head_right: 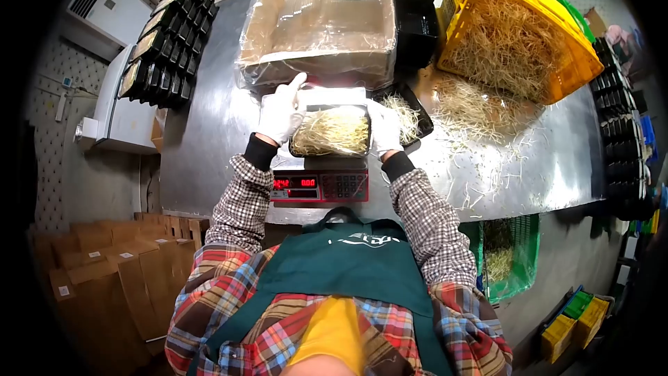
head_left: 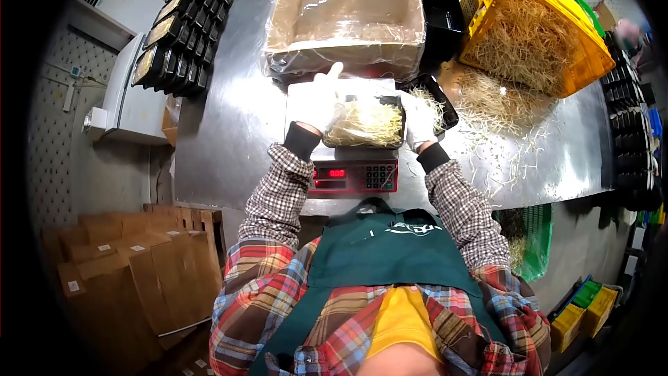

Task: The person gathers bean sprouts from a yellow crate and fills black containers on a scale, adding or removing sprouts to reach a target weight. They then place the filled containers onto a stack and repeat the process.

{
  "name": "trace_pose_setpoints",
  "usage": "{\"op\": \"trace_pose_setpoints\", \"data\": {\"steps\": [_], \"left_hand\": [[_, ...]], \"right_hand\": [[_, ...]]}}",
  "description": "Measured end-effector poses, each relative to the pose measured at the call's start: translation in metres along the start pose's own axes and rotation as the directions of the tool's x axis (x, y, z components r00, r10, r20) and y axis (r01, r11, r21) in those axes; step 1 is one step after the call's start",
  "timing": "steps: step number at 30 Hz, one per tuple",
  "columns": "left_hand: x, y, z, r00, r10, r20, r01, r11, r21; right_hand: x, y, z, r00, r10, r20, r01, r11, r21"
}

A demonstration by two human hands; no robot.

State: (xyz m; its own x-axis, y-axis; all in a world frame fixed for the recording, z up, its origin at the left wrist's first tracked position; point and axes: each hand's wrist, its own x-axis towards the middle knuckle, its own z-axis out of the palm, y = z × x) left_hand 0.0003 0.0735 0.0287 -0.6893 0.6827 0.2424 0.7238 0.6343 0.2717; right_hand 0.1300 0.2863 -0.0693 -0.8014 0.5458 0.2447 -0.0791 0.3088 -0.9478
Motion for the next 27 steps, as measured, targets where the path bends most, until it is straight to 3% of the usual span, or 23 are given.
{"op": "trace_pose_setpoints", "data": {"steps": [1, 3, 4, 6, 8, 9, 11, 12, 13, 16, 20, 21, 22, 24, 25, 27], "left_hand": [[0.003, 0.004, -0.005, 0.997, -0.074, 0.026, 0.068, 0.982, 0.177], [0.002, 0.012, -0.004, 0.996, 0.071, -0.045, -0.057, 0.963, 0.265], [0.001, 0.017, -0.002, 0.986, 0.146, -0.077, -0.115, 0.943, 0.311], [-0.009, 0.021, 0.032, 0.977, 0.204, -0.062, -0.189, 0.964, 0.187], [-0.018, 0.018, 0.061, 0.97, 0.205, -0.131, -0.171, 0.958, 0.23], [-0.019, 0.016, 0.062, 0.988, 0.148, -0.052, -0.138, 0.976, 0.17], [-0.016, 0.011, 0.066, 0.992, 0.055, 0.118, -0.062, 0.996, 0.057], [-0.017, 0.016, 0.064, 0.993, 0.016, 0.118, -0.025, 0.997, 0.079], [-0.02, 0.024, 0.059, 0.993, -0.025, 0.118, 0.013, 0.995, 0.102], [-0.025, 0.03, 0.063, 0.991, -0.095, 0.092, 0.082, 0.988, 0.133], [-0.036, 0.028, 0.071, 0.997, -0.075, 0.001, 0.074, 0.986, 0.147], [-0.036, 0.026, 0.073, 0.998, -0.063, -0.023, 0.065, 0.989, 0.134], [-0.035, 0.026, 0.073, 0.998, -0.065, -0.025, 0.068, 0.988, 0.137], [-0.038, 0.03, 0.073, 0.997, -0.076, -0.015, 0.077, 0.987, 0.138], [-0.04, 0.03, 0.071, 0.997, -0.073, -0.014, 0.074, 0.992, 0.106], [-0.039, 0.025, 0.067, 0.997, -0.072, -0.024, 0.073, 0.996, 0.052]], "right_hand": [[0.005, 0.013, 0.005, 0.989, -0.143, 0.032, 0.146, 0.949, -0.279], [0.009, 0.021, 0.014, 0.928, -0.367, 0.06, 0.34, 0.77, -0.54], [0.007, 0.021, 0.016, 0.959, -0.28, 0.041, 0.246, 0.754, -0.609], [0.006, 0.024, 0.02, 0.992, -0.122, 0.015, 0.104, 0.773, -0.625], [0.002, 0.014, 0.022, 0.996, -0.016, -0.087, -0.026, 0.889, -0.457], [0.001, 0.015, 0.022, 0.99, 0.047, -0.131, -0.092, 0.928, -0.361], [0.003, 0.021, 0.019, 0.945, 0.324, -0.035, -0.326, 0.944, -0.056], [0.004, 0.026, 0.016, 0.897, 0.441, 0.041, -0.443, 0.892, 0.09], [0.005, 0.014, 0.013, 0.876, 0.475, 0.089, -0.481, 0.844, 0.238], [0.005, 0.018, 0.013, 0.896, 0.43, 0.114, -0.445, 0.855, 0.266], [-0.006, -0.019, 0.013, 0.941, 0.334, -0.045, -0.337, 0.939, -0.071], [-0.012, -0.03, 0.009, 0.931, 0.364, -0.032, -0.354, 0.878, -0.322], [-0.026, -0.03, 0.012, 0.98, 0.198, -0.03, -0.188, 0.858, -0.478], [-0.041, -0.042, 0.005, 0.926, 0.372, 0.07, -0.265, 0.768, -0.583], [-0.046, -0.032, 0.007, 0.96, 0.274, 0.053, -0.202, 0.811, -0.548], [-0.045, -0.034, 0.009, 0.952, 0.303, 0.039, -0.234, 0.805, -0.545]]}}
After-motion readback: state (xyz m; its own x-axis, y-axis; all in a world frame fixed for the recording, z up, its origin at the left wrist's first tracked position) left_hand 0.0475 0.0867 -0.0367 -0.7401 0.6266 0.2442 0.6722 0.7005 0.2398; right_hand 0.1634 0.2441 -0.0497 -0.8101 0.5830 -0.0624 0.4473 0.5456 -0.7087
